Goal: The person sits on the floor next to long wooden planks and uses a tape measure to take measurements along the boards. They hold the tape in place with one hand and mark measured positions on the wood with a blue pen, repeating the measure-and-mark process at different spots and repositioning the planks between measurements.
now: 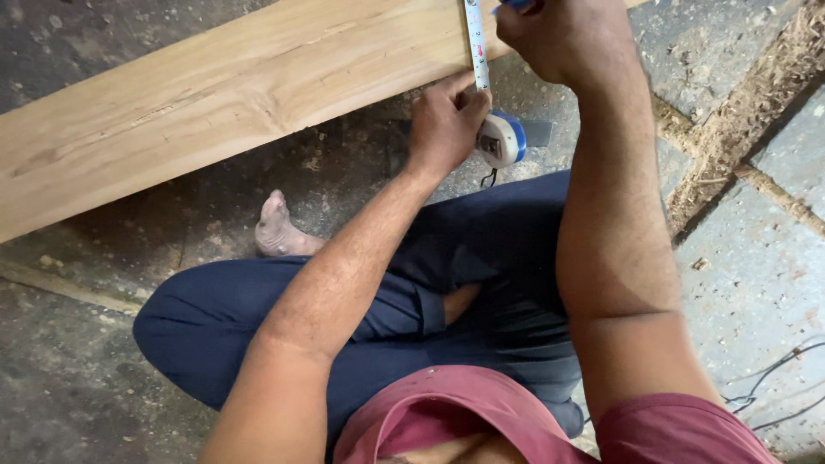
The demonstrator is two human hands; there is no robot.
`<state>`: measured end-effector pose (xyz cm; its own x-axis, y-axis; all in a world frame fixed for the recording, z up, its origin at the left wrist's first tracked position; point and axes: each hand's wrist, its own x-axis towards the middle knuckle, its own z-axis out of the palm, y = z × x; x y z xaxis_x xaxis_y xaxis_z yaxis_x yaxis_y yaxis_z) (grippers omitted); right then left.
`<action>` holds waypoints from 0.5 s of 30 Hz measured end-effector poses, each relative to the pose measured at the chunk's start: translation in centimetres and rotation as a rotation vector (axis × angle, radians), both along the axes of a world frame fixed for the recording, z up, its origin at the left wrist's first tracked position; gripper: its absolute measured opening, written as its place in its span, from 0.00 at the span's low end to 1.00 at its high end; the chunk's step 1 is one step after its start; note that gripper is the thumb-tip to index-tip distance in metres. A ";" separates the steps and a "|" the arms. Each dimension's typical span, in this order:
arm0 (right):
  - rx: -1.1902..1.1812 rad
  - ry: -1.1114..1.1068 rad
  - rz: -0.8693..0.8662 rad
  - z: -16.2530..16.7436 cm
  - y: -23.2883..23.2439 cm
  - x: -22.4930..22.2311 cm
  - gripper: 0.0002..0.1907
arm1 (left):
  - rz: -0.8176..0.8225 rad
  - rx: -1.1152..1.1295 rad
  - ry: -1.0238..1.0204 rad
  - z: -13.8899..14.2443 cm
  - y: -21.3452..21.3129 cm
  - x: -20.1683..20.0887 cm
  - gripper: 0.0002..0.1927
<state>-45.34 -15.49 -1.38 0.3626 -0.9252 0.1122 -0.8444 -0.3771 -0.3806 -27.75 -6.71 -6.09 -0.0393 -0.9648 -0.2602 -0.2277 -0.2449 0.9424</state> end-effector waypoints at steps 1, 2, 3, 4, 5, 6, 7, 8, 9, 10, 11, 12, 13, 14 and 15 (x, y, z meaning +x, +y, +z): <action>0.023 -0.022 0.008 -0.3 0.0 0.0 0.04 | 0.001 0.031 0.005 -0.2 0.0 -0.1 0.15; 0.044 -0.045 0.017 -0.5 0.0 0.0 0.05 | 0.002 0.060 0.008 -0.4 0.0 -0.2 0.16; 0.056 -0.040 0.014 -0.7 0.0 -0.1 0.06 | -0.003 0.057 0.001 -0.6 0.1 -0.2 0.16; 0.068 -0.034 0.011 -0.8 0.0 -0.2 0.06 | -0.008 0.055 -0.004 -0.8 0.1 -0.3 0.16; 0.079 -0.027 0.008 -0.9 0.0 -0.3 0.07 | -0.013 0.052 -0.009 -1.0 0.1 -0.4 0.17; 0.079 -0.030 0.000 -0.9 0.0 -0.3 0.08 | -0.025 0.067 -0.012 -1.3 0.1 -0.4 0.18; 0.079 -0.034 -0.007 -0.9 0.0 -0.3 0.09 | -0.036 0.082 -0.017 -1.5 0.1 -0.4 0.19; 0.079 -0.039 -0.014 -0.8 0.0 -0.3 0.11 | -0.047 0.097 -0.022 -1.7 0.2 -0.5 0.21; 0.098 -0.047 -0.025 -0.7 0.0 -0.2 0.11 | -0.039 0.060 -0.018 -1.8 0.2 -0.5 0.20; 0.117 -0.055 -0.037 -0.5 0.0 -0.1 0.11 | -0.032 0.023 -0.014 -2.0 0.2 -0.5 0.19; 0.136 -0.063 -0.049 -0.4 0.1 -0.1 0.11 | -0.025 -0.015 -0.011 -2.1 0.2 -0.6 0.19; 0.136 -0.070 -0.046 -0.2 0.1 -0.2 0.11 | -0.025 0.011 0.011 -2.1 0.2 -0.6 0.20; 0.138 -0.077 -0.045 -0.2 0.2 -0.2 0.11 | -0.025 0.037 0.033 -2.2 0.2 -0.7 0.21; 0.139 -0.084 -0.043 -0.2 0.2 -0.2 0.11 | -0.026 0.062 0.056 -2.2 0.2 -0.7 0.22; 0.140 -0.094 -0.036 -0.3 0.2 -0.2 0.10 | -0.032 0.069 0.035 -2.1 0.2 -0.8 0.21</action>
<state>-45.56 -15.30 -1.68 0.3228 -0.9464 0.0133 -0.8145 -0.2850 -0.5054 -28.52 -6.51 -8.23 -0.0801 -0.9428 -0.3235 -0.2040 -0.3022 0.9312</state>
